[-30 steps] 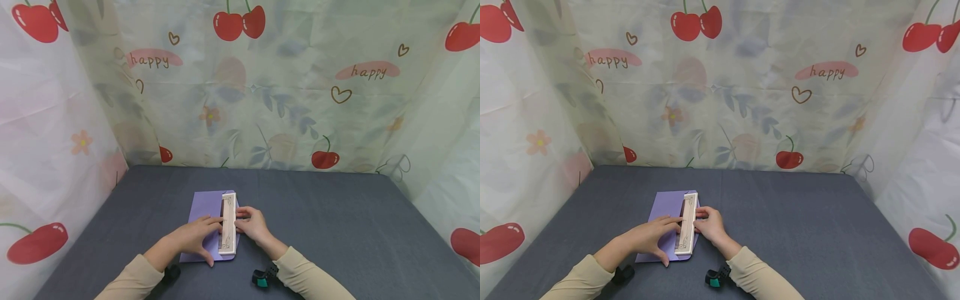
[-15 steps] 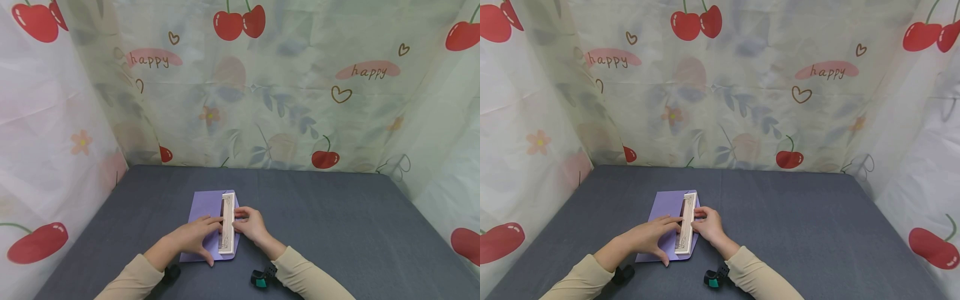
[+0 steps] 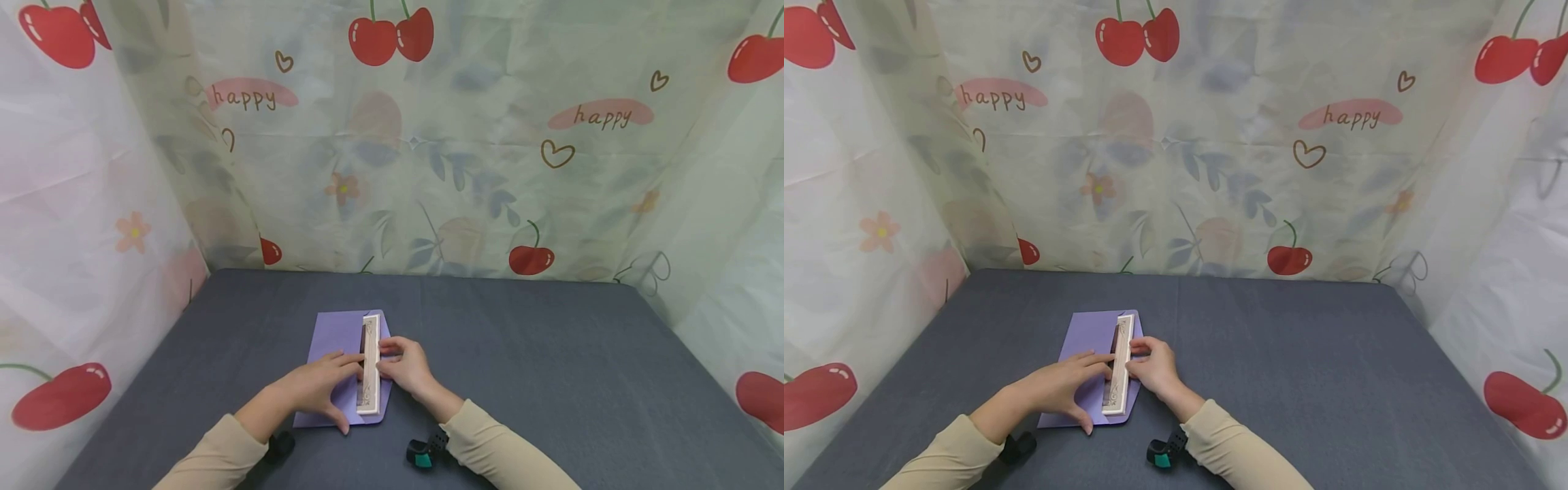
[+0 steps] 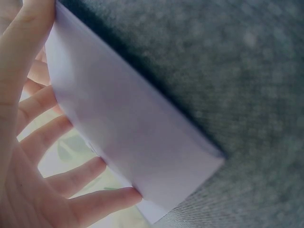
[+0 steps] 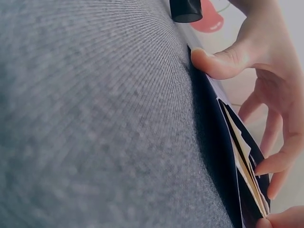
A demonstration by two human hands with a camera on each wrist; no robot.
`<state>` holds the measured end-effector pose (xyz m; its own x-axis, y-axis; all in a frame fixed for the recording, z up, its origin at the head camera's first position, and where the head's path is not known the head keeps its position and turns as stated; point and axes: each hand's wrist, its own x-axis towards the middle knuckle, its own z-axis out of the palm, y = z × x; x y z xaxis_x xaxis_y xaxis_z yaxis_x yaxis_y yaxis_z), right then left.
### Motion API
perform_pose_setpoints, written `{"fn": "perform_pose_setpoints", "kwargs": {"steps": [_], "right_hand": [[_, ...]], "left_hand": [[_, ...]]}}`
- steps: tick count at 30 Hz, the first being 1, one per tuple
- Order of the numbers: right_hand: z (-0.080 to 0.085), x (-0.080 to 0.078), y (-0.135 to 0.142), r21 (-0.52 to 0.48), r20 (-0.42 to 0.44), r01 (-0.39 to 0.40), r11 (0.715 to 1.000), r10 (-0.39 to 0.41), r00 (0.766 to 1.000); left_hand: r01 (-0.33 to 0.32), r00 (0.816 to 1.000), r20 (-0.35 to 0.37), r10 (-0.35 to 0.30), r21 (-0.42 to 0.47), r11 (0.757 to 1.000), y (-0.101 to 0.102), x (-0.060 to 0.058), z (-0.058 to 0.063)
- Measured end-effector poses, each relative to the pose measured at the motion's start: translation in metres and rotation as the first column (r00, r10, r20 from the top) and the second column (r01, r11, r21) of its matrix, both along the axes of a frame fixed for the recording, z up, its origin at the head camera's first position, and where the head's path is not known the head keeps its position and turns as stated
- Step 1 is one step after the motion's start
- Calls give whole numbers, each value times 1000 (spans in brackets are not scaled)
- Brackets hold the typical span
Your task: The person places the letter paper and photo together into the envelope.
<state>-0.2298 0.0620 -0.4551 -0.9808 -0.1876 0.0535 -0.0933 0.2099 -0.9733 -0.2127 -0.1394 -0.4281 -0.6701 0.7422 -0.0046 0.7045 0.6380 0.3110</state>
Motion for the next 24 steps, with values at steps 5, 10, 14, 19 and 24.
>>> {"fn": "perform_pose_setpoints", "kwargs": {"steps": [5, 10, 14, 19, 24], "right_hand": [[1, 1, -2, -11, 2, 0, 1000, 0, 1000], [0, 1, -4, -7, -4, -2, 1000, 2, 1000], [0, 1, -5, 0, -5, -2, 1000, 2, 1000], [0, 1, -6, -5, 3, 3, 1000, -3, 1000], [7, 5, -9, -1, 3, 0, 1000, 0, 1000]], "left_hand": [[-2, 1000, 3, 2, -1, 1000, 0, 0, 0], [2, 1000, 3, -2, -4, 1000, 0, 0, 0], [2, 1000, 7, -2, -6, 1000, 0, 0, 0], [5, 1000, 1, -5, -11, 1000, 0, -1, -1], [7, 1000, -9, -7, -13, 1000, 0, -1, 0]]}}
